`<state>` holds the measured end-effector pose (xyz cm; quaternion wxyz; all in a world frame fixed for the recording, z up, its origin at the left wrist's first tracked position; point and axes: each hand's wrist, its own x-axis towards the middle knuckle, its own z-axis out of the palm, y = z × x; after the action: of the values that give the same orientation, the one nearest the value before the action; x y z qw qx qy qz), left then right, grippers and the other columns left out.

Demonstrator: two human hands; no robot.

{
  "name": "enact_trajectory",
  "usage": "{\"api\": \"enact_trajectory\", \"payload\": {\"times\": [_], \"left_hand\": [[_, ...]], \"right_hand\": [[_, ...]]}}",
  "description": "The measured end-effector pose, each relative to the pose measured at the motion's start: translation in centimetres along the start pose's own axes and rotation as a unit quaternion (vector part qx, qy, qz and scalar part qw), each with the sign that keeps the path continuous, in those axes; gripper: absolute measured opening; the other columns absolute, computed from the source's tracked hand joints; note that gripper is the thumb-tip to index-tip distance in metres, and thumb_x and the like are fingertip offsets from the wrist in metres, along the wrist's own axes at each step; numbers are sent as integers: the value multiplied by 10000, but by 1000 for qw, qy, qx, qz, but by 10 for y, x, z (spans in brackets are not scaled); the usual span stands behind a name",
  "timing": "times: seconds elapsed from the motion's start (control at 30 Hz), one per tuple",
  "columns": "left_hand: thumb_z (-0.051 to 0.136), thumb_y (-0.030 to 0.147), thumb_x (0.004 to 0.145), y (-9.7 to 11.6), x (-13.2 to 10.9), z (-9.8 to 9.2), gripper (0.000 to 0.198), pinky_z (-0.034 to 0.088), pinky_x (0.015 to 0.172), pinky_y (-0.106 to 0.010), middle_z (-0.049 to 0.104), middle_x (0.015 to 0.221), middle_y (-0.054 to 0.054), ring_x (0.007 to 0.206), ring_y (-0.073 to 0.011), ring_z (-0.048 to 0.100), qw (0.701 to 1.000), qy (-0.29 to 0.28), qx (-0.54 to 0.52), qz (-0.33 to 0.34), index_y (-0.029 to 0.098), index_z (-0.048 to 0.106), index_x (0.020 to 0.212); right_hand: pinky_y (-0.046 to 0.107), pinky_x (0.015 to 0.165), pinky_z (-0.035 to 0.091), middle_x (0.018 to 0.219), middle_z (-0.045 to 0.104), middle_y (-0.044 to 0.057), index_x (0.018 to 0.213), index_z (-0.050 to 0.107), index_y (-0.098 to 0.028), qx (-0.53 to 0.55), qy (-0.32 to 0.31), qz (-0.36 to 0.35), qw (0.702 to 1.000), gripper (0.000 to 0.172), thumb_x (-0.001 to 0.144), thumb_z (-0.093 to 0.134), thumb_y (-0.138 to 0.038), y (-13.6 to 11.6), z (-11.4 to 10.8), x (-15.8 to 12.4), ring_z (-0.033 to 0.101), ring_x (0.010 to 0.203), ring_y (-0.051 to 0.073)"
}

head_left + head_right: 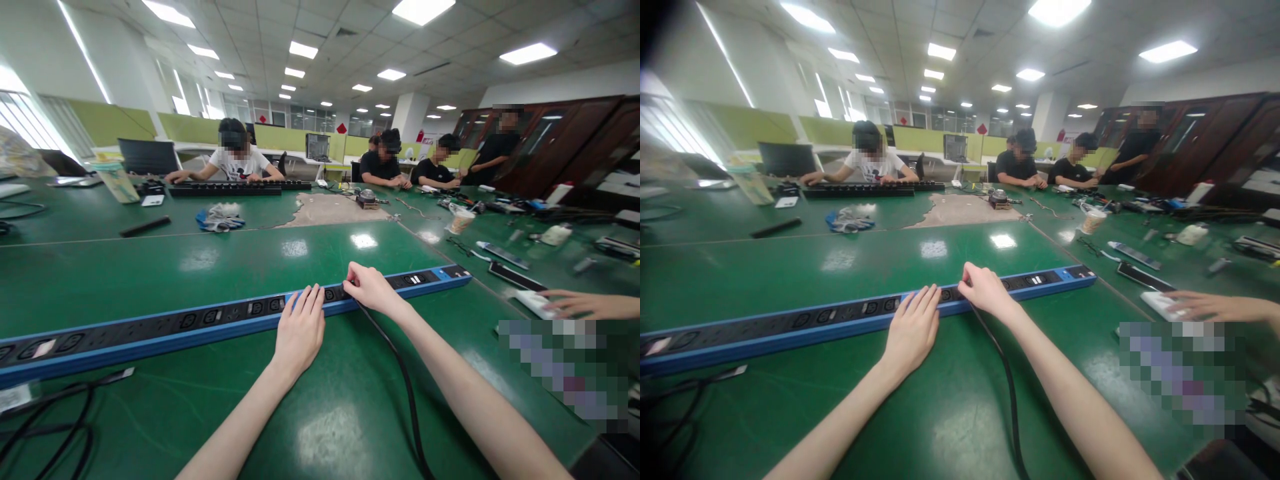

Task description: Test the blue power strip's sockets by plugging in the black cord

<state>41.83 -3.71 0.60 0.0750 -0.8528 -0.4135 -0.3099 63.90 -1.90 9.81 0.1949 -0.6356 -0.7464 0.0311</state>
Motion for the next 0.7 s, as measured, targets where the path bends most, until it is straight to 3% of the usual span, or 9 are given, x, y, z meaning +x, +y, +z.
{"api": "enact_trajectory", "payload": {"times": [0.3,0.53,0.7], "left_hand": [[492,424,1036,-12,0,-2,623,293,1273,-595,522,1611,-144,1507,-365,461,999,13,10,-43,213,453,1621],[473,433,1043,-12,-1,-1,607,289,1272,-578,568,1566,-140,1476,-353,494,999,17,10,-44,221,464,1612],[467,430,1048,-11,0,-4,598,305,1261,-569,593,1537,-150,1449,-350,516,998,12,40,-40,196,484,1598]], "right_hand": [[268,689,308,845,702,26,1048,626,-225,-69,-7,-9,998,110,987,583,-306,-12,10,-5,628,768,190],[290,709,310,879,720,59,1151,609,-220,-115,-8,-8,993,175,1047,497,-305,-20,9,-16,657,815,220],[277,697,308,875,714,37,1096,618,-225,-90,-33,-17,995,133,1021,539,-301,-14,6,-5,648,806,201]]}}
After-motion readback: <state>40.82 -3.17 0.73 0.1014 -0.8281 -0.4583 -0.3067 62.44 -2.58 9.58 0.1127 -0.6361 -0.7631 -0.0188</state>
